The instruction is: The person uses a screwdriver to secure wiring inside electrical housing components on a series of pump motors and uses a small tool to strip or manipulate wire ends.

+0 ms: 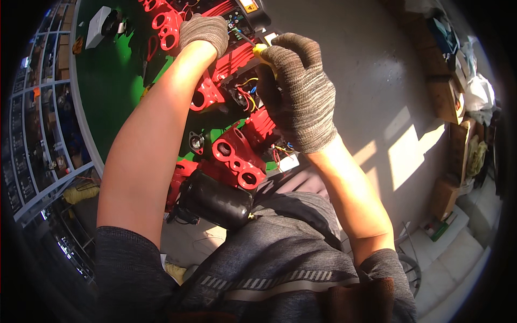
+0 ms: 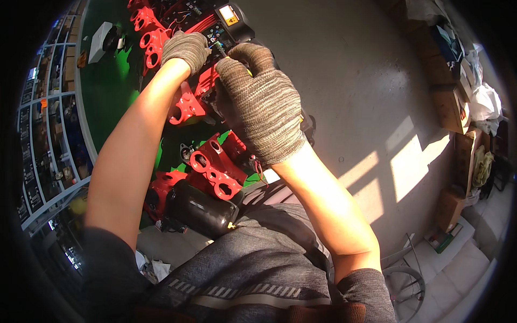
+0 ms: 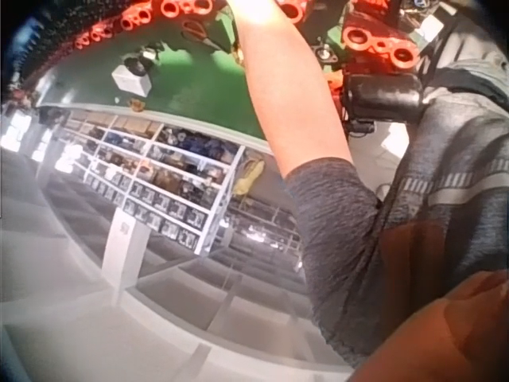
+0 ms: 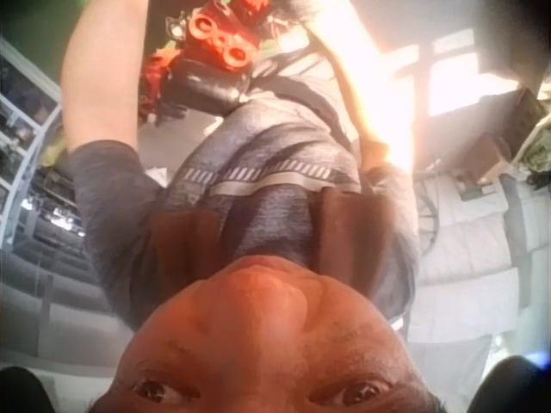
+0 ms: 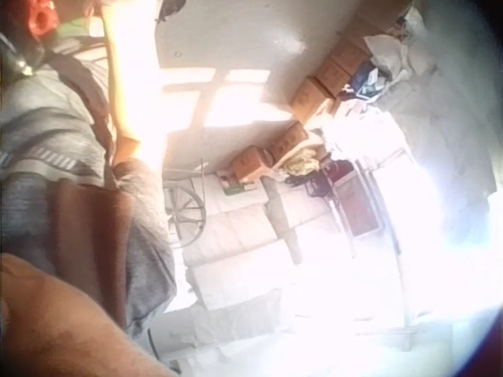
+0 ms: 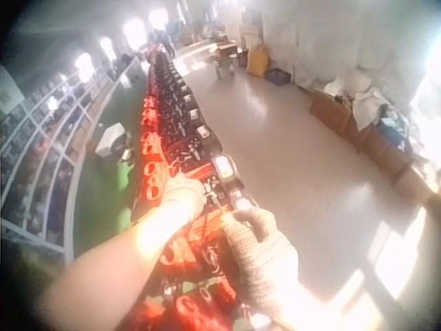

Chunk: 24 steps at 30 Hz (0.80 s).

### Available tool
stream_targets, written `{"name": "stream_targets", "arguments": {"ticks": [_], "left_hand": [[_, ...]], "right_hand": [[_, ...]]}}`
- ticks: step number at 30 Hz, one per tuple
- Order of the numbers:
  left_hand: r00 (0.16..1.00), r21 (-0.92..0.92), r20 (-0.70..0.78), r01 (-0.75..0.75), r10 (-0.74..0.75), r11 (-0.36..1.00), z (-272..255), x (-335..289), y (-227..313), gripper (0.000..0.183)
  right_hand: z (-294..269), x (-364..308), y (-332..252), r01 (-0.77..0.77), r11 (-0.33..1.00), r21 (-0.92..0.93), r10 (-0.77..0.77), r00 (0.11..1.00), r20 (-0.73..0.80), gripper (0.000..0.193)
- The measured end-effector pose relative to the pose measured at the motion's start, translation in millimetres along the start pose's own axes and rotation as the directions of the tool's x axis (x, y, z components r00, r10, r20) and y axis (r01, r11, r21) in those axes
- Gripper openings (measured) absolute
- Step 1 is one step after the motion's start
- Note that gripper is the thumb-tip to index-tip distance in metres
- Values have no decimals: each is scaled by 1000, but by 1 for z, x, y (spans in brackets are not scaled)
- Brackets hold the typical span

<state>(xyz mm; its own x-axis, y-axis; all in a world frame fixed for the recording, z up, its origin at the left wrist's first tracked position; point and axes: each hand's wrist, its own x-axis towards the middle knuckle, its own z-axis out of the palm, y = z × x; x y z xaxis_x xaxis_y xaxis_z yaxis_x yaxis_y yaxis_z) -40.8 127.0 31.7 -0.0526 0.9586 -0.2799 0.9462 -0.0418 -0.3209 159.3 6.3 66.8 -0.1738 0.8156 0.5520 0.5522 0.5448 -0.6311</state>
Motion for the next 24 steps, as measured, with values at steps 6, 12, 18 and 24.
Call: {"name": "stream_targets", "arguments": {"ticks": [6, 12, 18, 24], "left_hand": [[1000, -30, 24, 1, 0, 1000, -21, -8, 6, 31], [973, -135, -201, -139, 110, 981, 4, -9, -5, 16], [957, -167, -248, -196, 151, 966, 5, -10, -7, 17], [976, -47, -120, -187, 181, 981, 6, -1, -14, 16]], "right_hand": [[1, -2, 14, 124, 991, 48, -122, 991, -53, 45], [-4, -6, 6, -20, 999, 27, 20, 1000, 23, 34], [5, -9, 7, 10, 993, 119, 3, 995, -104, 34], [7, -7, 10, 117, 978, 174, -85, 980, -180, 47]]}}
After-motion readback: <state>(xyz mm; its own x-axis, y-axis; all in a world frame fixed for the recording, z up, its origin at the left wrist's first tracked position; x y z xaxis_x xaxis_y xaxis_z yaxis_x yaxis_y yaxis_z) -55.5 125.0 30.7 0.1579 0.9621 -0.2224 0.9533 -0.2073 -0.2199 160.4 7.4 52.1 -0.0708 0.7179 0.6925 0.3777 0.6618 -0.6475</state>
